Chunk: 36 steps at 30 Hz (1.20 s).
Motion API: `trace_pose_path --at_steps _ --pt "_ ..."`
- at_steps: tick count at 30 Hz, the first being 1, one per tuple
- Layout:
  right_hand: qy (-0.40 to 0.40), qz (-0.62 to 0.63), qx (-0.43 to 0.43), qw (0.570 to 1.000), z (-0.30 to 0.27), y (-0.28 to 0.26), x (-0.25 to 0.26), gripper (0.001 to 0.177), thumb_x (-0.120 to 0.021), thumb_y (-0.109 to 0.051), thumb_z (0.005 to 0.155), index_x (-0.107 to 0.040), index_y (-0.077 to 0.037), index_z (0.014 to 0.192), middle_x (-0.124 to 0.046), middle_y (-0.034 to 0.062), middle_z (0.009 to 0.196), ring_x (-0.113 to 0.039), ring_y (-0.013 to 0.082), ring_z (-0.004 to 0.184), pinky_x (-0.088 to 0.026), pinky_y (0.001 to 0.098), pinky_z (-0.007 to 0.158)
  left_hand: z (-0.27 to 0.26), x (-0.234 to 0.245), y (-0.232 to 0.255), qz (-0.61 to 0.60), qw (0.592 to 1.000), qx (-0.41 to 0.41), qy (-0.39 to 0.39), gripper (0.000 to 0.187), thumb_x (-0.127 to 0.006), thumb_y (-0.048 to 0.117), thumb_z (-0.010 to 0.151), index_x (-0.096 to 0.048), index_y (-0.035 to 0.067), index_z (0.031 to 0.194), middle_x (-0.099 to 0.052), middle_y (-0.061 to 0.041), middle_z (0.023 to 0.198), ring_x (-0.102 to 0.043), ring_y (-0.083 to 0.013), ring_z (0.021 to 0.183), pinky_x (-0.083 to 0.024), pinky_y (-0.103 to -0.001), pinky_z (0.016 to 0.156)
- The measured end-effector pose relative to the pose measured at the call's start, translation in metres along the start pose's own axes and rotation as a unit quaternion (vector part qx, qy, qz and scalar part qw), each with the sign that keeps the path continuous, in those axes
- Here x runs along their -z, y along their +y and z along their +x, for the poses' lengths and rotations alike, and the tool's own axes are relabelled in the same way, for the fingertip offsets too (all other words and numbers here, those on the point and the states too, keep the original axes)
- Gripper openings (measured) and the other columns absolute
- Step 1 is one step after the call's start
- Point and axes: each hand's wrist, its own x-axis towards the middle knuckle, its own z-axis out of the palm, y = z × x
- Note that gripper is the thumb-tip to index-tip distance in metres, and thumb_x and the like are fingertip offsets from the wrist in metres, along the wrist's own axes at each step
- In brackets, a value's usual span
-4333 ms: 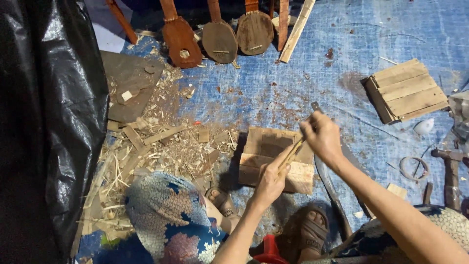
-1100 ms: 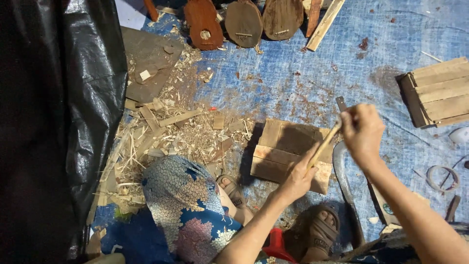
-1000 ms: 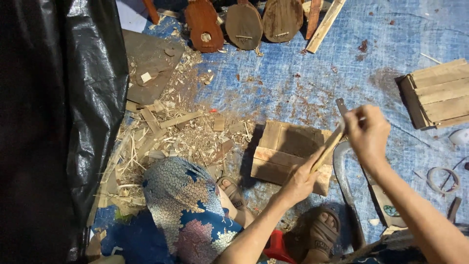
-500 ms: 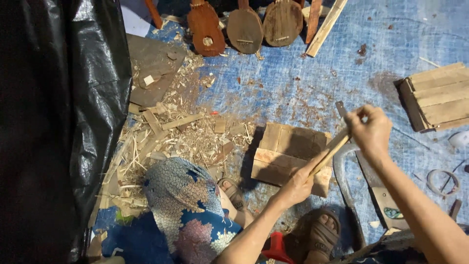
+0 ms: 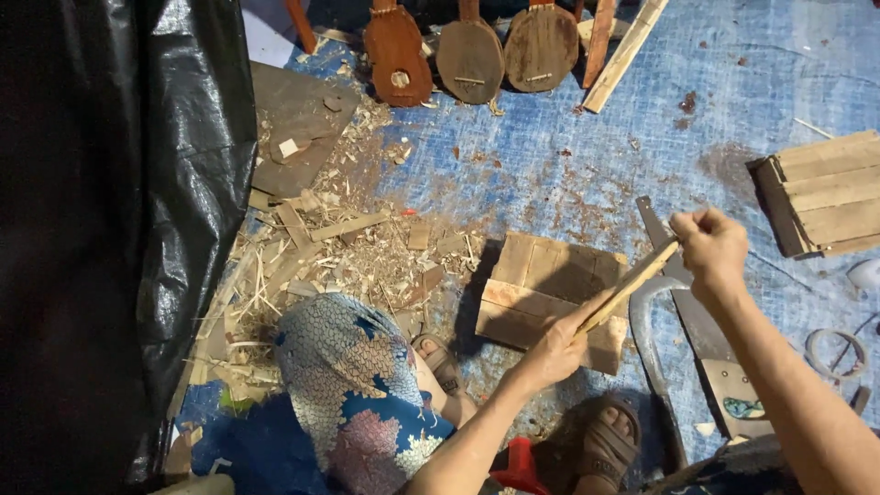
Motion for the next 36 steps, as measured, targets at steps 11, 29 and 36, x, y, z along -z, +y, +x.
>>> trace_pose_path --at_steps 11,29,36 --pt "-0.007 -0.014 0.033 0.999 -0.039 -0.034 -0.011 0.014 -0.063 -0.007 0.106 -0.060 -0.004 0.093 -0.056 0.0066 0.082 -0.050 0.0144 0.066 -0.046 0.0290 0.056 0.001 -0.004 -0.030 0.023 0.999 -0.026 0.000 0.089 -0.049 -0.020 0.083 -0.029 0.024 0.158 -0.057 -0.024 0.142 -0.043 -0.0082 0.049 -0.044 -0.021 0.041" --pt "-0.005 0.027 0.047 0.999 -0.034 -0.021 -0.017 0.018 -0.058 -0.009 0.111 -0.054 -0.005 0.094 -0.055 0.0044 0.079 -0.046 0.0108 0.059 -0.038 0.0254 0.046 0.001 0.002 -0.019 0.019 0.998 -0.029 0.046 0.081 -0.051 -0.019 0.086 -0.034 0.018 0.156 -0.069 -0.019 0.121 -0.045 -0.0105 0.047 -0.041 -0.024 0.038" --pt "0.040 -0.159 0.193 0.967 -0.053 -0.014 -0.029 0.012 -0.070 -0.015 0.095 -0.066 -0.006 0.089 -0.054 0.0024 0.057 -0.042 0.0130 0.048 -0.036 0.0308 0.046 -0.002 0.008 0.005 -0.019 0.999 -0.002 0.051 0.069 -0.042 -0.013 0.081 -0.041 0.003 0.148 -0.057 -0.017 0.143 -0.059 -0.0317 0.127 -0.049 -0.035 0.100"
